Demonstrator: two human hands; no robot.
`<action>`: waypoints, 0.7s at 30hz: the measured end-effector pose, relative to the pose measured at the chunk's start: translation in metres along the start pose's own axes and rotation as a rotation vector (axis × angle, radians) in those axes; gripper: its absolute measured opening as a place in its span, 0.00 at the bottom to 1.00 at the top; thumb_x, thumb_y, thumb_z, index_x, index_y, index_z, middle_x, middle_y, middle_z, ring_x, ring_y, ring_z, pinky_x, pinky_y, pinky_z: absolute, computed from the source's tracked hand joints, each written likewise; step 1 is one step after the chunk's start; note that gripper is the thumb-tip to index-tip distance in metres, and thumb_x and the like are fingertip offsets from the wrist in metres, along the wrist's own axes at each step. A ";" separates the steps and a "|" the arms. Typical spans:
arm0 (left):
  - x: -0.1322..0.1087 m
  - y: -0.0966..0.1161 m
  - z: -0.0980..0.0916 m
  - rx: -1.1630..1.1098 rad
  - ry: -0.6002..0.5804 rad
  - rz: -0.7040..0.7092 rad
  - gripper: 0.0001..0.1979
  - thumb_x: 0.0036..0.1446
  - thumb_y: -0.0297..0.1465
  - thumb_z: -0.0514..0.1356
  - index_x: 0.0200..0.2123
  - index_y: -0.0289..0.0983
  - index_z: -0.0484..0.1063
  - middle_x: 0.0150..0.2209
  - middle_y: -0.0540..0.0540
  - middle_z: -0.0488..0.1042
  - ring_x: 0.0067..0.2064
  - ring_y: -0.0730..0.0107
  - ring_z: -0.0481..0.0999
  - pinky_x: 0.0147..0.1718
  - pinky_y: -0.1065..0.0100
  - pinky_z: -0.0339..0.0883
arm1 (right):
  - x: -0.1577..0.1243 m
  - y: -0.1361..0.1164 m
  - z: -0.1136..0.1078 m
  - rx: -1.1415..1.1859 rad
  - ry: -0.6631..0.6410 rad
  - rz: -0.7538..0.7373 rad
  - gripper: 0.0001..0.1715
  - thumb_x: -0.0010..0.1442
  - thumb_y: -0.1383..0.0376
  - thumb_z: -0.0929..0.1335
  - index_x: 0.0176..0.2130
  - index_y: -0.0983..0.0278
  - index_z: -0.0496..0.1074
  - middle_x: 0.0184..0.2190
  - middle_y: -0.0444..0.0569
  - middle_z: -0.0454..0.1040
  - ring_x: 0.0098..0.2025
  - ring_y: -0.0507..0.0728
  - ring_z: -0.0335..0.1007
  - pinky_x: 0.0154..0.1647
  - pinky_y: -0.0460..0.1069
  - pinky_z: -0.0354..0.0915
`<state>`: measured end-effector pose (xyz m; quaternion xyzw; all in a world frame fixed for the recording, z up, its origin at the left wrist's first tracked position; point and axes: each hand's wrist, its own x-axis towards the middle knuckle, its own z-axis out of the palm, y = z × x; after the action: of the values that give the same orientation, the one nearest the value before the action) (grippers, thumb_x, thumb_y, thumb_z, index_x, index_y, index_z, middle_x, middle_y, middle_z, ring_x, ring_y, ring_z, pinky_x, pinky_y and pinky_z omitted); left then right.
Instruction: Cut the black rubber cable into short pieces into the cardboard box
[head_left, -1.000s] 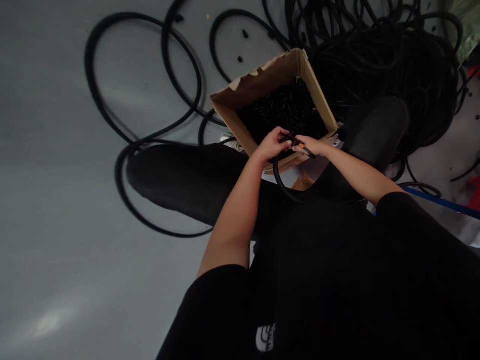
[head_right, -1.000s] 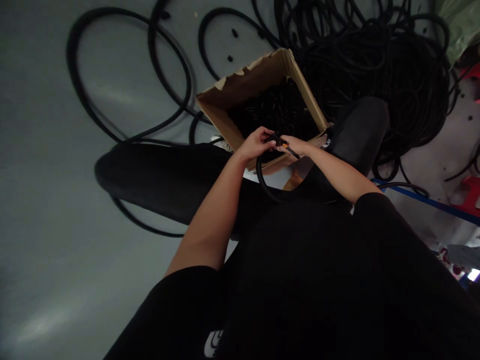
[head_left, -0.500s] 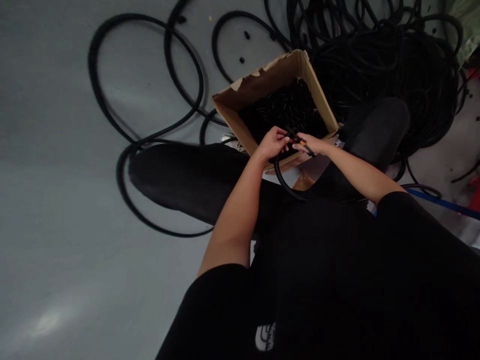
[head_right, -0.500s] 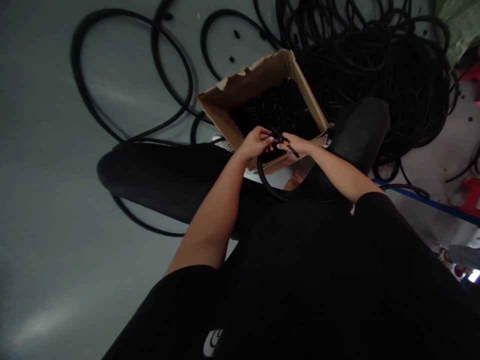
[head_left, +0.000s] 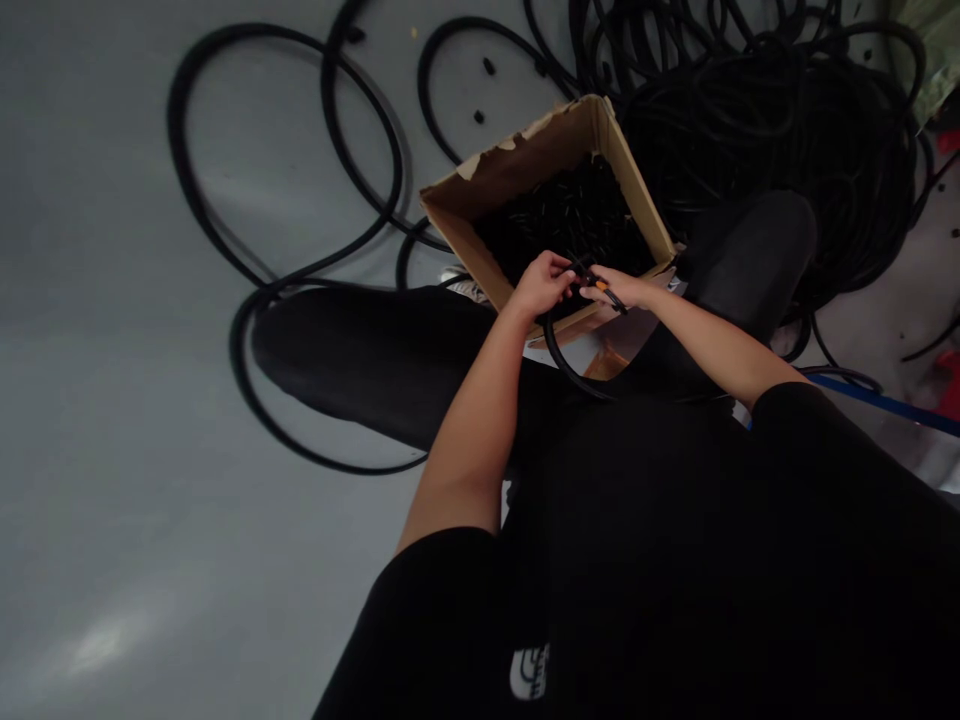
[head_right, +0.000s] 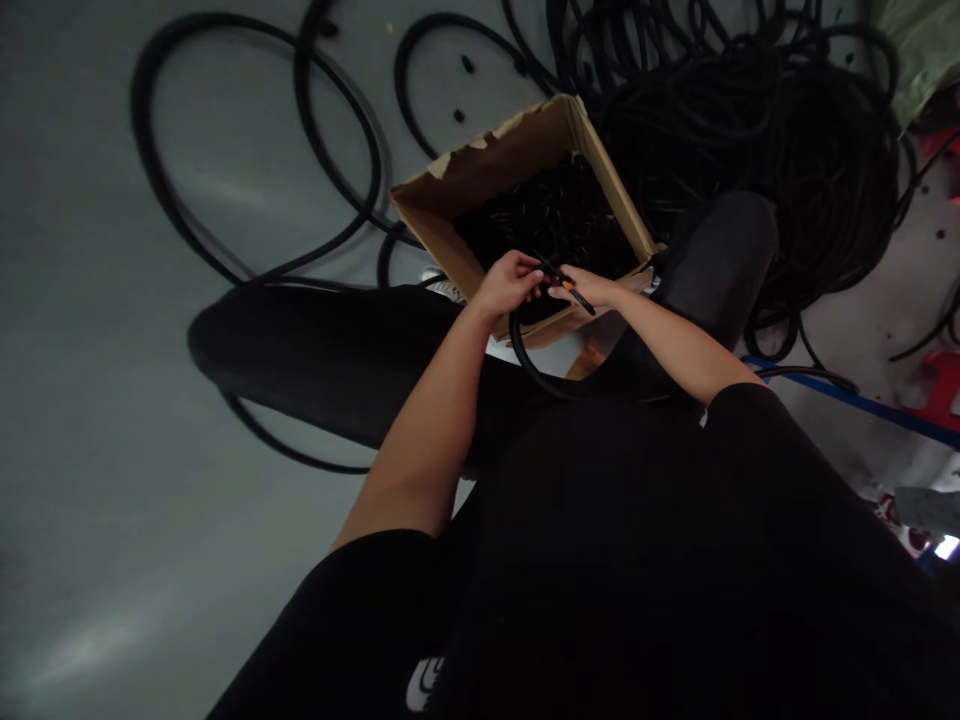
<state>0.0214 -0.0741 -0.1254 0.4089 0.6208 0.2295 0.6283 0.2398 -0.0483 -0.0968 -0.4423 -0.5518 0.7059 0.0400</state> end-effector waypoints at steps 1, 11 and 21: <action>0.000 0.000 0.000 0.005 -0.005 0.000 0.11 0.71 0.21 0.67 0.48 0.41 0.70 0.39 0.47 0.83 0.33 0.68 0.79 0.37 0.66 0.74 | 0.000 0.000 0.000 -0.013 0.015 0.014 0.19 0.76 0.70 0.79 0.48 0.59 0.67 0.31 0.35 0.65 0.32 0.50 0.64 0.28 0.40 0.60; 0.005 -0.009 0.000 -0.017 -0.028 0.059 0.14 0.68 0.27 0.72 0.48 0.42 0.70 0.34 0.51 0.79 0.31 0.68 0.78 0.35 0.67 0.72 | -0.007 -0.011 0.006 -0.007 0.099 0.129 0.21 0.81 0.66 0.80 0.47 0.58 0.66 0.33 0.37 0.69 0.34 0.51 0.70 0.31 0.40 0.66; 0.001 -0.001 0.000 -0.001 0.009 0.006 0.13 0.70 0.23 0.67 0.47 0.43 0.67 0.36 0.50 0.81 0.30 0.71 0.76 0.32 0.69 0.69 | -0.001 -0.004 0.005 -0.039 0.058 0.108 0.20 0.82 0.64 0.80 0.49 0.58 0.66 0.33 0.37 0.68 0.34 0.51 0.70 0.31 0.40 0.65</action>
<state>0.0210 -0.0734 -0.1266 0.4097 0.6221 0.2334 0.6250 0.2350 -0.0513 -0.0925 -0.4922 -0.5395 0.6831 0.0091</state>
